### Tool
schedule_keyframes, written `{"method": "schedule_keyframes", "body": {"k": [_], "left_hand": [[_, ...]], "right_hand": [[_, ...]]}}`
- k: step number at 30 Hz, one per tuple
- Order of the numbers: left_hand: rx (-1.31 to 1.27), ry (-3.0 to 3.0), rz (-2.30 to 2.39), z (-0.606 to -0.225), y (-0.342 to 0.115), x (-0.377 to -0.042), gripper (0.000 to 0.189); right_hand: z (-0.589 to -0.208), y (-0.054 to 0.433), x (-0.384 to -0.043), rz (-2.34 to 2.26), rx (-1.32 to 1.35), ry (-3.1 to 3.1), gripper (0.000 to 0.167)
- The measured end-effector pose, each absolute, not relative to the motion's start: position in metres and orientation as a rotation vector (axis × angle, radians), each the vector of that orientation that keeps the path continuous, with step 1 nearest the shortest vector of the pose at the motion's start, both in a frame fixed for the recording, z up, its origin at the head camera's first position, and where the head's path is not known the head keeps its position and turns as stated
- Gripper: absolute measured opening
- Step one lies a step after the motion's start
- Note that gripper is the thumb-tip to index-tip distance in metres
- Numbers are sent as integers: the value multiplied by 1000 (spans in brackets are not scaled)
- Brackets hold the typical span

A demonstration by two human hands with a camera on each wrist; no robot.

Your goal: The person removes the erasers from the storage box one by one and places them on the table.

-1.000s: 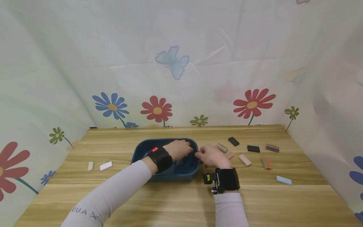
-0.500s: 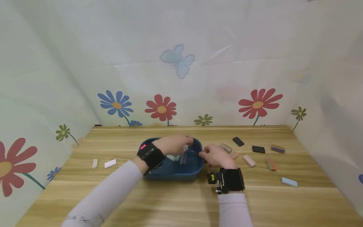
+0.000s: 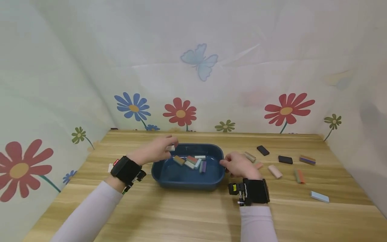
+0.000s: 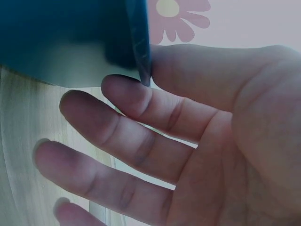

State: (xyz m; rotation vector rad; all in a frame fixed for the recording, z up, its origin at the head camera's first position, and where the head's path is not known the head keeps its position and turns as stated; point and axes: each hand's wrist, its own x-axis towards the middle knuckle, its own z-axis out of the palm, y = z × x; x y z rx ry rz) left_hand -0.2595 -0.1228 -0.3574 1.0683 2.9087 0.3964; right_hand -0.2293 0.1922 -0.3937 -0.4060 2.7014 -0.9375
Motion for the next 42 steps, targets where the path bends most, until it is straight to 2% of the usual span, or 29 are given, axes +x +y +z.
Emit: {"method": "schedule_keyframes", "body": {"k": [13,25,33,42], "left_hand": [[698,3142,700,-371,-203,-209,27],[387,3158,755,-384,-243,-204,27],[298,3083,725,-413,-238,-219,26],[291,3057,571,-424,-231,-217,21]], "right_hand": [[-395,191,-228,-931,-397,2689,24],[-388,194,-229,-883,-408,2716,24],[-391,195,-233,-912,-374,2687,24],[-393,189,-231,-920,-323,2650,24]]}}
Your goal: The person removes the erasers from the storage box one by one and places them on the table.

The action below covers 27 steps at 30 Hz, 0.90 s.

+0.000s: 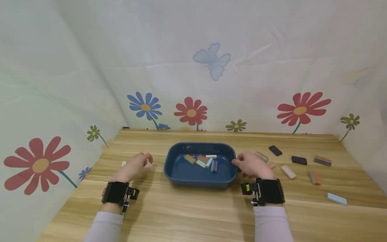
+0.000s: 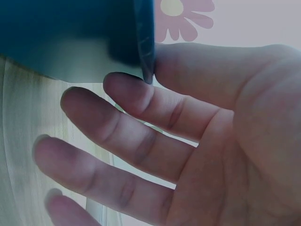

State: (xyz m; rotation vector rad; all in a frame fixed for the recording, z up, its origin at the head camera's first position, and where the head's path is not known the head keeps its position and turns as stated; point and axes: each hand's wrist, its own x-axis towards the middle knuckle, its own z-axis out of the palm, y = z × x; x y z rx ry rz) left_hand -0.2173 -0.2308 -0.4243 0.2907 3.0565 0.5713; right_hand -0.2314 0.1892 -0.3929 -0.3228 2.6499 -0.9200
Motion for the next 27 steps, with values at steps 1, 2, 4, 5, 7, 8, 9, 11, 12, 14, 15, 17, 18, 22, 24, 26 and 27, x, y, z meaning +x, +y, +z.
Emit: {"method": "schedule_keyframes", "body": {"k": [1,2,4,5,7,8,9,11,12,14,15,17,18,22,24,26,27], "left_hand": [[287,3048,565,-424,-229,-217,21],[278,3038,559,-424,-227,-216,20],[263,3018,545,-425,-224,-215,19],[253,3008,544,-425,-223,-214,19],[232,2995,532,-426,-222,-213,19],[227,2993,532,-426,-221,-213,19],[222,2991,533,-427,-221,-212,20],[198,2983,534,-426,-220,-211,23],[186,2978,534,-426,-219,-211,25],[172,2971,534,-423,-217,-209,31],[165,2969,537,-421,-216,-208,34],[154,2972,531,-417,-213,-206,40],[142,2973,535,-415,-212,-204,42],[113,2975,552,-405,-207,-199,52],[116,2975,572,-400,-206,-197,57],[146,2986,581,-395,-204,-196,62],[163,2991,582,-393,-204,-196,63]], "right_hand": [[-393,190,-231,-920,-322,2653,24],[-393,190,-231,-920,-323,2655,24],[-393,191,-231,-914,-331,2663,25],[-393,191,-231,-913,-334,2664,25],[-392,190,-231,-909,-338,2665,25],[-392,190,-231,-908,-339,2662,25],[-392,190,-231,-905,-339,2660,25],[-393,189,-232,-906,-335,2653,25],[-393,189,-232,-906,-333,2651,25],[-393,190,-233,-906,-332,2650,25],[-394,190,-233,-907,-331,2651,25],[-395,190,-233,-910,-333,2654,25],[-395,191,-234,-910,-334,2657,25],[-396,191,-234,-913,-340,2661,25],[-396,191,-234,-912,-342,2660,25],[-395,191,-234,-911,-342,2659,24],[-395,191,-234,-910,-341,2658,24]]}}
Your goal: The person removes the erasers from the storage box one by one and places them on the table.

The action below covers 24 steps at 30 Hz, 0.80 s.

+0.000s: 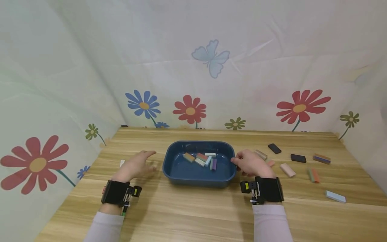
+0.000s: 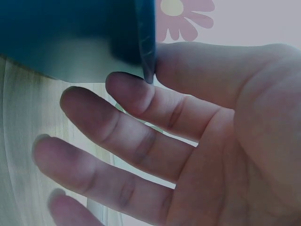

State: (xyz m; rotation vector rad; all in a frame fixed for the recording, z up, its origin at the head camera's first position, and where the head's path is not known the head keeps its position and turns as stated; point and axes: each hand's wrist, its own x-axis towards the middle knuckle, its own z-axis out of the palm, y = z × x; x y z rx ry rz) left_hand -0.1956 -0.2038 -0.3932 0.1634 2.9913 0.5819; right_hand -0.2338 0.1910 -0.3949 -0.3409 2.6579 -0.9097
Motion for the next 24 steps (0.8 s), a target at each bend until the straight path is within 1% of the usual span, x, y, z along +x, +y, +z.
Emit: {"method": "schedule_keyframes", "body": {"k": [6,12,19,24], "left_hand": [[222,3049,543,-382,-198,-190,64],[247,3078,485,-371,-179,-183,61],[412,3050,421,-365,-144,-181,56],[637,2964,360,-365,-122,-194,51]], "right_hand": [[-393,190,-232,-902,-341,2647,24],[-393,189,-232,-908,-348,2646,24],[-395,188,-231,-928,-358,2665,23],[-395,191,-230,-944,-345,2674,23]]}}
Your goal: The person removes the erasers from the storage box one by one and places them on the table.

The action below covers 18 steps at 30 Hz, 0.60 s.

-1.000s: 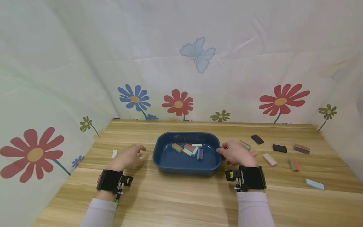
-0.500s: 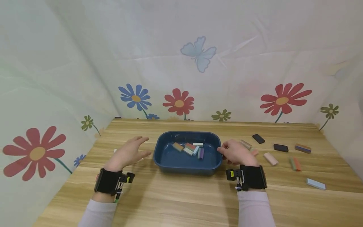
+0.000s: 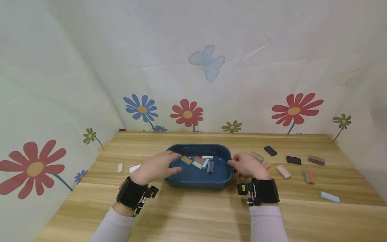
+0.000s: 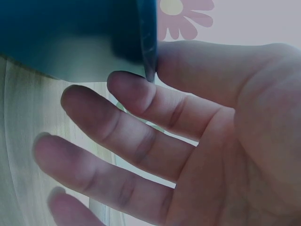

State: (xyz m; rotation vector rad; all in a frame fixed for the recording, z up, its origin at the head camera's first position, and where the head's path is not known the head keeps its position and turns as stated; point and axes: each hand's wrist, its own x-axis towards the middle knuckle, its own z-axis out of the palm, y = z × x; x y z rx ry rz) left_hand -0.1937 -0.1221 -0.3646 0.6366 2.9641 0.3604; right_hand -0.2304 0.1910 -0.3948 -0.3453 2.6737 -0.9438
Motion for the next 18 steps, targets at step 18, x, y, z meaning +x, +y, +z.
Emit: {"method": "schedule_keyframes", "body": {"k": [18], "left_hand": [[1069,2704,-81,-377,-34,-276,52]], "right_hand": [[-391,195,-228,-982,-368,2668,23]]}}
